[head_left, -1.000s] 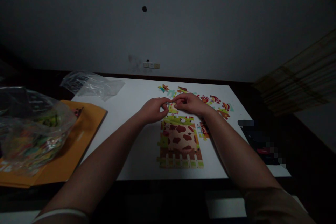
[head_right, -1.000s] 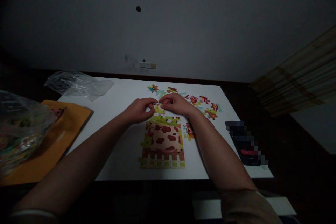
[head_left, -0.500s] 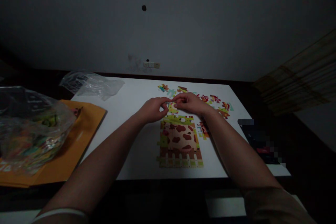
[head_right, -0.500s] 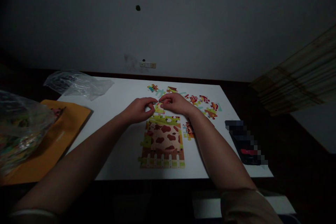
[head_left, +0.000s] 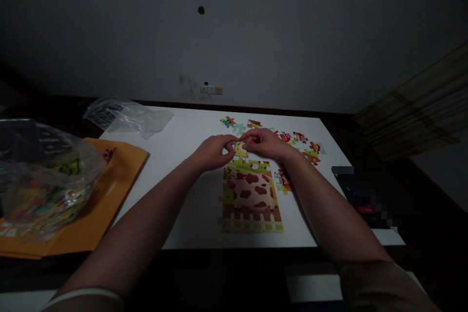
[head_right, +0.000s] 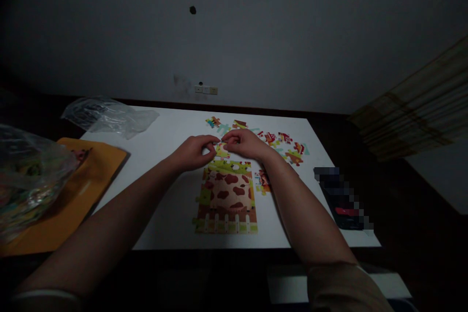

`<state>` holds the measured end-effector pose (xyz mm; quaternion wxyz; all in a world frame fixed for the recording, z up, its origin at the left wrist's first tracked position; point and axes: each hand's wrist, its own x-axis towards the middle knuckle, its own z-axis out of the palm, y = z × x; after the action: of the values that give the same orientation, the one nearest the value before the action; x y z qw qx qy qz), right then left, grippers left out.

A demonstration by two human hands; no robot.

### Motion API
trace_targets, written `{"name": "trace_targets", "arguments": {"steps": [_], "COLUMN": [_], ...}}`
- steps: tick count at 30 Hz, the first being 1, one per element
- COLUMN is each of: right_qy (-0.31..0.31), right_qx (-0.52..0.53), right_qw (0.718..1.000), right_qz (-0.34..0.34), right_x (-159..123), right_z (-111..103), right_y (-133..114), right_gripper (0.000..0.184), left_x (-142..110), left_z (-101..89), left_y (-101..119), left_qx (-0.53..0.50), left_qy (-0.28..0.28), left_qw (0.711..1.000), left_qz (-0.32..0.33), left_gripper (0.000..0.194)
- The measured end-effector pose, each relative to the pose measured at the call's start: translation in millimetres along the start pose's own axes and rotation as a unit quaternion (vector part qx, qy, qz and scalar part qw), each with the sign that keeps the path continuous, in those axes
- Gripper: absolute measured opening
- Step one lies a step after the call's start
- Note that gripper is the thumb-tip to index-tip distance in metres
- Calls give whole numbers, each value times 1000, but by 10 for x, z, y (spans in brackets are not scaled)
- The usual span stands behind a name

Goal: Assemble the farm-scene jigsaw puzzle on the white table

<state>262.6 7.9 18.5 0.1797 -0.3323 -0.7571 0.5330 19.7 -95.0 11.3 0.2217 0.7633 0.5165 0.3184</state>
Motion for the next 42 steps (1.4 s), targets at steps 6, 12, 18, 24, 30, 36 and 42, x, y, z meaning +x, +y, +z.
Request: {"name": "trace_targets", "arguments": {"steps": [6,12,18,24,30,36,42], "right_qy": [7,58,102,111,122,117,116], "right_qx": [-16,-37,-38,-31,-20,-21,-29], "right_qw": [1000,997,992,990,990,989,990], "right_qz": [-9,-42,-70,-81,-70,-84,-71], "right_x": [10,50,67,93,139,155,128], "right_z": [14,-23,-22,-32,-5,13,17], "right_y": [-13,-11,9,44,61,80,59], "right_gripper": [37,49,40,32,24,25,25], "left_x": [-18,-92,-911,-1759,-1862,-1867,-1858], "left_z": [75,-234,-528,-169,-44,-4,42], "left_y": [-27,103,526,680,840,890,899], "left_qx": [-75,-175,-227,-108,36,63,83], "left_qy": [12,96,-4,51,78,94,115], "left_qw": [997,973,960,970,982,979,977], "left_qz": [-35,-114,-165,-211,-167,-170,-162], "left_gripper": [30,35,37,28,26,27,26]}}
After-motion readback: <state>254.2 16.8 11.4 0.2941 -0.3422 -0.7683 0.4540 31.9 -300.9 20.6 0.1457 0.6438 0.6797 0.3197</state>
